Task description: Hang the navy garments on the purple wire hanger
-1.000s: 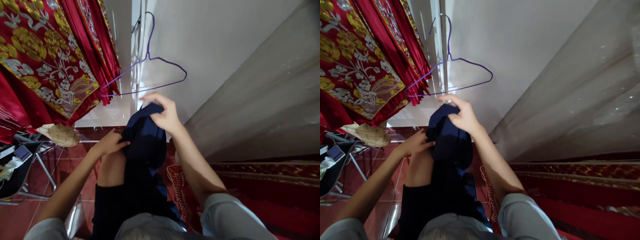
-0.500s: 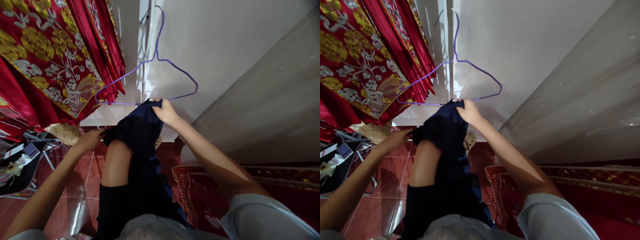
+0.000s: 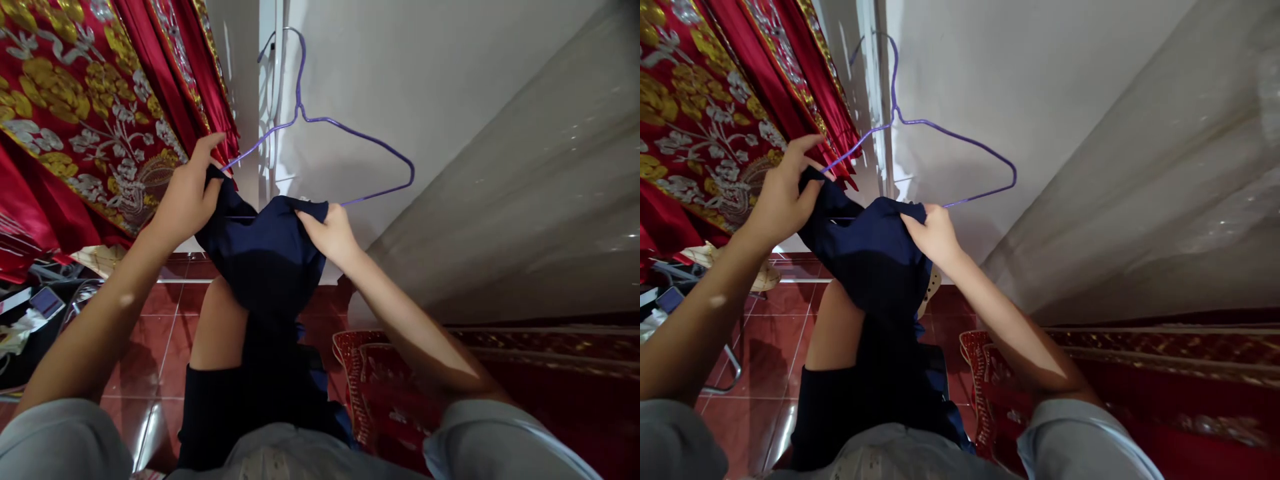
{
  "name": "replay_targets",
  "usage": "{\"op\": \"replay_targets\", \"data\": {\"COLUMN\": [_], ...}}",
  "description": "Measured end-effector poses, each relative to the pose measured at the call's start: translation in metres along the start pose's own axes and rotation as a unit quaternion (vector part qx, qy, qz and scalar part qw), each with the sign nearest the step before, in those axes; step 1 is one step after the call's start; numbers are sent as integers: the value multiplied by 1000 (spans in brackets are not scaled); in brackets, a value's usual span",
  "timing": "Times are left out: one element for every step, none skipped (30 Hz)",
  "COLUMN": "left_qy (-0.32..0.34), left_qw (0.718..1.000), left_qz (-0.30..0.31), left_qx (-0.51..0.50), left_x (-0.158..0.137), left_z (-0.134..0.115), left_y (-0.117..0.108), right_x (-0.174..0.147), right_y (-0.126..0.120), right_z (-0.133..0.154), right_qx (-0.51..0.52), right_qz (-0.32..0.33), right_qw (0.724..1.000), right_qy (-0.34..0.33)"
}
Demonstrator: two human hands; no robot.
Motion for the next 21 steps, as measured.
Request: {"op": "replay_targets", "data": {"left_qy": [15,29,42,49,52,52,48,41,33,26,18,10,4,0,-4,-8,-12,-17,-24,-31,-38], "left_qw": [1000,999,997,996,996,996,996,997,997,998,998,998,998,997,997,997,997,997,997,997,996], "left_qz": [10,21,30,35,36,35,34,35,38,43,50,58,65,68,68,66,61,57,54,54,54], "left_qx": [17,36,51,59,64,66,66,63,57,49,39,31,25,24,26,31,38,45,49,52,53], "left_x": [5,9,12,14,16,17,17,17,17,17,17,16,16,16,15,14,14,13,12,12,13], "left_z": [-2,-3,-3,0,4,9,15,21,26,29,32,33,33,33,32,31,30,30,30,31,32], "left_y": [2,3,4,4,3,2,2,2,2,3,4,6,7,7,6,4,1,-1,-4,-6,-8], "right_x": [-2,-3,-3,-2,0,3,6,9,12,16,19,21,22,20,18,13,9,4,1,-1,-1], "right_y": [5,8,9,6,-4,-18,-38,-59,-79,-95,-106,-114,-119,-121,-121,-120,-119,-117,-115,-113,-111], "right_z": [3,5,9,14,18,22,25,25,24,21,19,18,18,19,21,24,27,28,27,26,22], "right_qx": [-2,-4,-4,-2,0,-1,-5,-17,-34,-52,-66,-77,-85,-92,-94,-93,-86,-74,-63,-56,-53], "right_qz": [5,17,30,32,16,-22,-77,-141,-195,-223,-239,-248,-255,-264,-277,-293,-308,-318,-322,-314,-293], "right_qw": [1000,1000,1000,999,999,997,992,982,972,966,962,960,959,957,953,949,944,941,940,943,950], "right_qy": [3,4,-3,-20,-47,-76,-103,-123,-127,-123,-114,-102,-91,-82,-78,-78,-82,-88,-94,-98,-96]}}
Point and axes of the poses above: each hand's wrist, its own x-axis towards the middle knuckle, its own y-axis out of the palm, z = x × y, the point moved 7 cm from there along x, towards the middle knuckle, and after that the axes turned 8 degrees about -z, right-handed, at the moved point
